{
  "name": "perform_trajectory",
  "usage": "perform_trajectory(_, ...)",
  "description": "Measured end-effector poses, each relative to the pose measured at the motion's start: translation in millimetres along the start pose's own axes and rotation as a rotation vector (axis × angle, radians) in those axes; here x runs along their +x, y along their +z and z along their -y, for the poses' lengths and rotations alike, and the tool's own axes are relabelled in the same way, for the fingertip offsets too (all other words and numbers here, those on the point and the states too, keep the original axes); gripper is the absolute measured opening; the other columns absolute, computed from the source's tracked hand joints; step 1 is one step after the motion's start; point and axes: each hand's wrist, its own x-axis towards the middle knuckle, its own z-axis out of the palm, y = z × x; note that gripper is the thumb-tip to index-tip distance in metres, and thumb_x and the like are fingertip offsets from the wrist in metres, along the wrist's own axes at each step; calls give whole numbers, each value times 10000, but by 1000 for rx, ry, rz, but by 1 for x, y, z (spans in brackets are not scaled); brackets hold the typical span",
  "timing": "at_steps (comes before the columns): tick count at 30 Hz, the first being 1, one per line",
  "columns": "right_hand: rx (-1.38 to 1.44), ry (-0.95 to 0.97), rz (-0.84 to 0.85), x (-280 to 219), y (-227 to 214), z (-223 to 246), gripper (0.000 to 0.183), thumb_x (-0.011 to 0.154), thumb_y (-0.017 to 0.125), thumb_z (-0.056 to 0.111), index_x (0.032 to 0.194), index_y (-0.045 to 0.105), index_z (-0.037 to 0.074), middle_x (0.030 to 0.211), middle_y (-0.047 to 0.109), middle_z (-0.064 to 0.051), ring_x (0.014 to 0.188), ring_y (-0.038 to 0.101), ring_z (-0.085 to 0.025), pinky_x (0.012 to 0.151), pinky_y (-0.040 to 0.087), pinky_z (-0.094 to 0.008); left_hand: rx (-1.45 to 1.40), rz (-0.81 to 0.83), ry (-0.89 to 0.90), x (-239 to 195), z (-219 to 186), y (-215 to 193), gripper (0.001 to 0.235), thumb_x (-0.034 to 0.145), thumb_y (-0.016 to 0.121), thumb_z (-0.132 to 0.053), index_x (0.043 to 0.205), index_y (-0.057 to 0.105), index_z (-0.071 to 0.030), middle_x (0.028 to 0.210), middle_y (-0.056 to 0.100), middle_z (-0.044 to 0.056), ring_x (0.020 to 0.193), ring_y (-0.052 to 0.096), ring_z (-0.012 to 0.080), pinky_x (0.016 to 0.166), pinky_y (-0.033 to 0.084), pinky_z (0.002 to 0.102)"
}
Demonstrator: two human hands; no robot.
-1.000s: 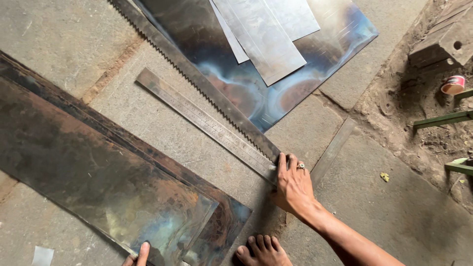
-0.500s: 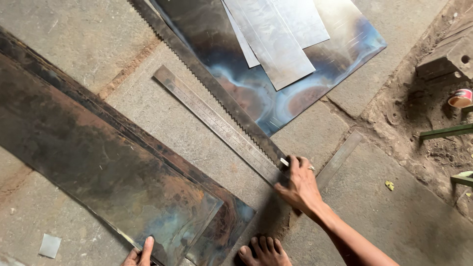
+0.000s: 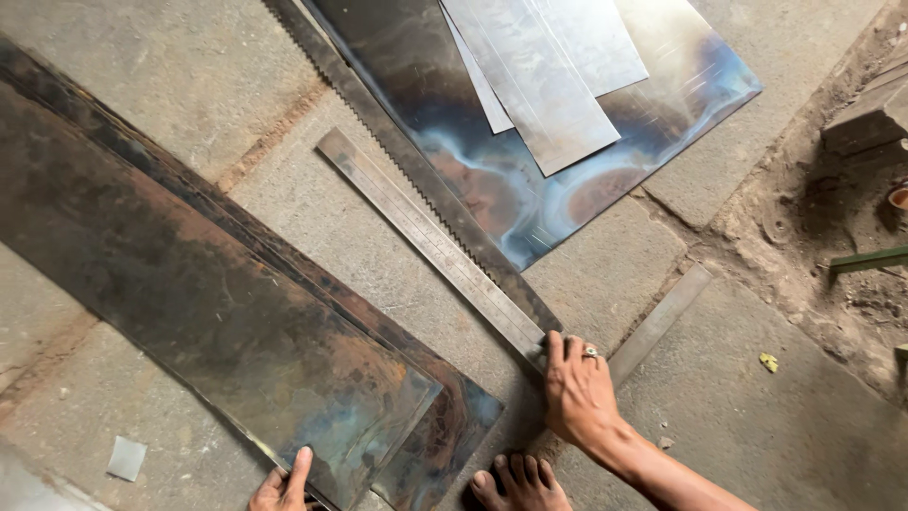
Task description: The person uses a large metal square and a piece of chalk to mark lines onto several rectangular metal sheets resting on a stone floor.
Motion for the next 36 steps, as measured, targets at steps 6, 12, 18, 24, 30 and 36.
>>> perform_trajectory(6, 405, -113, -88, -23, 9, -26, 621, 769, 827, 435, 1192, 536, 85, 991, 608, -86, 892, 588, -238, 851, 496, -410, 710, -5, -186, -8, -69, -15, 609, 896, 809, -529, 798, 815, 72, 712, 769, 244, 667, 754, 332, 732, 566, 424)
perform_trajectory(12, 324, -248, -258, -36, 38, -53, 439, 680, 774, 319, 1033, 609, 118, 987, 636, -77, 928, 589, -264, 809, 514, -409, 652, -349, 794, -97, -209, -11, 392, 845, 743, -444, 1076, 735, -127, 1164, 751, 124, 1072, 732, 332, 955, 570, 442)
perform_trajectory(18, 56, -792, -131, 8, 26, -89, 518, 728, 731, 335, 1172, 626, 89, 1039, 632, -117, 943, 537, -269, 878, 482, -414, 970, 0, 1390, -100, -289, 5, 797, 635, 754, -280, 1401, 555, -186, 1274, 711, 138, 1240, 579, 344, 1195, 287, 477)
perform_trajectory(24, 234, -1291, -1075, 47, -31, -76, 393, 977, 727, 339, 1335, 622, 216, 1120, 595, -54, 1032, 493, -173, 876, 422, -299, 812, 159, 756, -89, -259, -2, 512, 523, 836, -194, 1029, 754, -179, 964, 735, 7, 924, 674, 267, 864, 505, 376)
perform_trajectory(30, 455, -105, -725, 49, -43, -25, 548, 943, 728, 352, 1304, 565, -27, 1141, 561, -190, 1019, 499, -292, 865, 436, -430, 680, -203, 787, -94, -234, 17, 295, 663, 803, -218, 944, 755, -141, 949, 725, 11, 861, 670, 305, 819, 496, 408)
perform_trajectory(36, 521, -231, -563, 28, -17, -1, 588, 833, 753, 339, 1221, 518, -34, 1068, 576, -208, 945, 531, -315, 801, 461, -462, 580, -93, 888, -80, -257, 67, 507, 680, 851, -444, 1056, 754, -118, 956, 709, 39, 880, 675, 282, 810, 454, 416)
